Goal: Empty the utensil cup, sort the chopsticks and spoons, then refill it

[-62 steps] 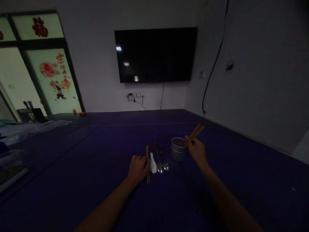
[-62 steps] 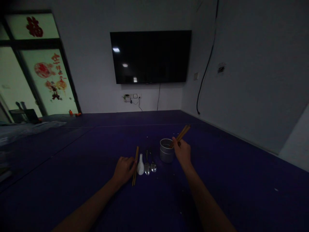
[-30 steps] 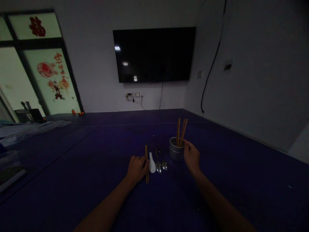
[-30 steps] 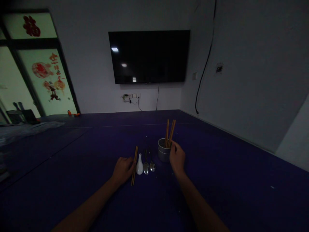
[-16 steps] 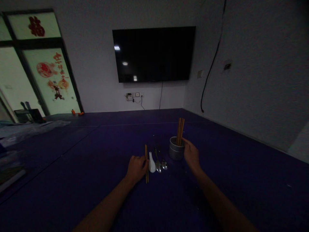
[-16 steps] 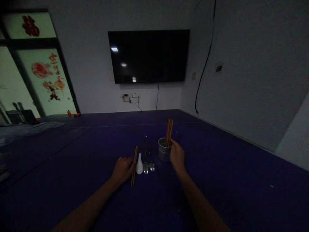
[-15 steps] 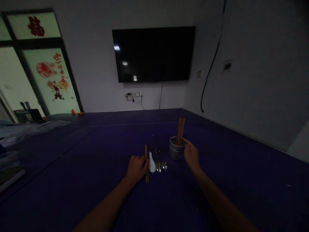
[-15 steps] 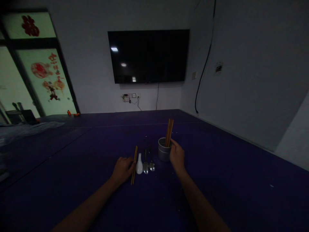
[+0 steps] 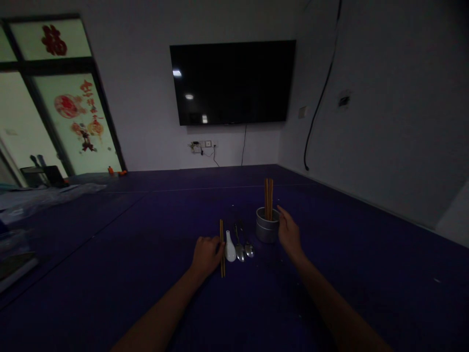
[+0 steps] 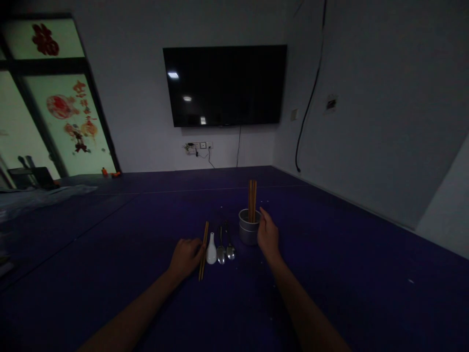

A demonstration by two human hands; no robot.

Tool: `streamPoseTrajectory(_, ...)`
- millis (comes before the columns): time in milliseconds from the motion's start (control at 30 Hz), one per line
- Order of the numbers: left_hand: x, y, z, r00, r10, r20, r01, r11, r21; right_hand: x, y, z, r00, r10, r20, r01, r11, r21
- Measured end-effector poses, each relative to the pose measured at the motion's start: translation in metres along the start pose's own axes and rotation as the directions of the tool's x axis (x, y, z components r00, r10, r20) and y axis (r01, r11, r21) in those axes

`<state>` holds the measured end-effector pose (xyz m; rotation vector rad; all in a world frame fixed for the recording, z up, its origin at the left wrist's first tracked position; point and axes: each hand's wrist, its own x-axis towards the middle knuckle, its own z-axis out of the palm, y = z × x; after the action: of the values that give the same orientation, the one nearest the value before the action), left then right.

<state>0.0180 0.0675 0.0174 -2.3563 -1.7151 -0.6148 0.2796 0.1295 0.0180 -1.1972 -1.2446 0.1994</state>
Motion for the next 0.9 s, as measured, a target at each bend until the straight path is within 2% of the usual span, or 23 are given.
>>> streamPoseTrajectory(233,0.002,-0.001,-0.004,0.991,-0.068,0.111,0.067,0.998,0.009,-0.001,-0.001,-0.001,0.999,-0.037,0.001,0.037,0.999,-0.004)
streamPoseTrajectory(533,0.002,-0.001,-0.006,0.987,-0.062,0.148,0.064,0.998,-0.003,0.0,-0.001,-0.002,1.0,-0.028,0.007,0.029,1.0,-0.008)
streamPoseTrajectory(700,0.0,0.003,-0.012,0.982,-0.054,0.181,0.047,0.998,0.045,-0.001,-0.004,-0.002,1.0,-0.003,-0.003,0.003,0.999,-0.032)
streamPoseTrajectory(800,-0.003,0.008,-0.017,0.974,-0.032,0.225,0.013,0.996,0.087,-0.004,-0.013,-0.005,0.996,-0.029,-0.088,0.021,0.996,-0.09)
streamPoseTrajectory(900,-0.006,0.015,-0.021,0.965,-0.032,0.26,0.0,0.992,0.123,-0.007,-0.028,-0.009,0.965,-0.153,-0.211,0.112,0.975,-0.193)
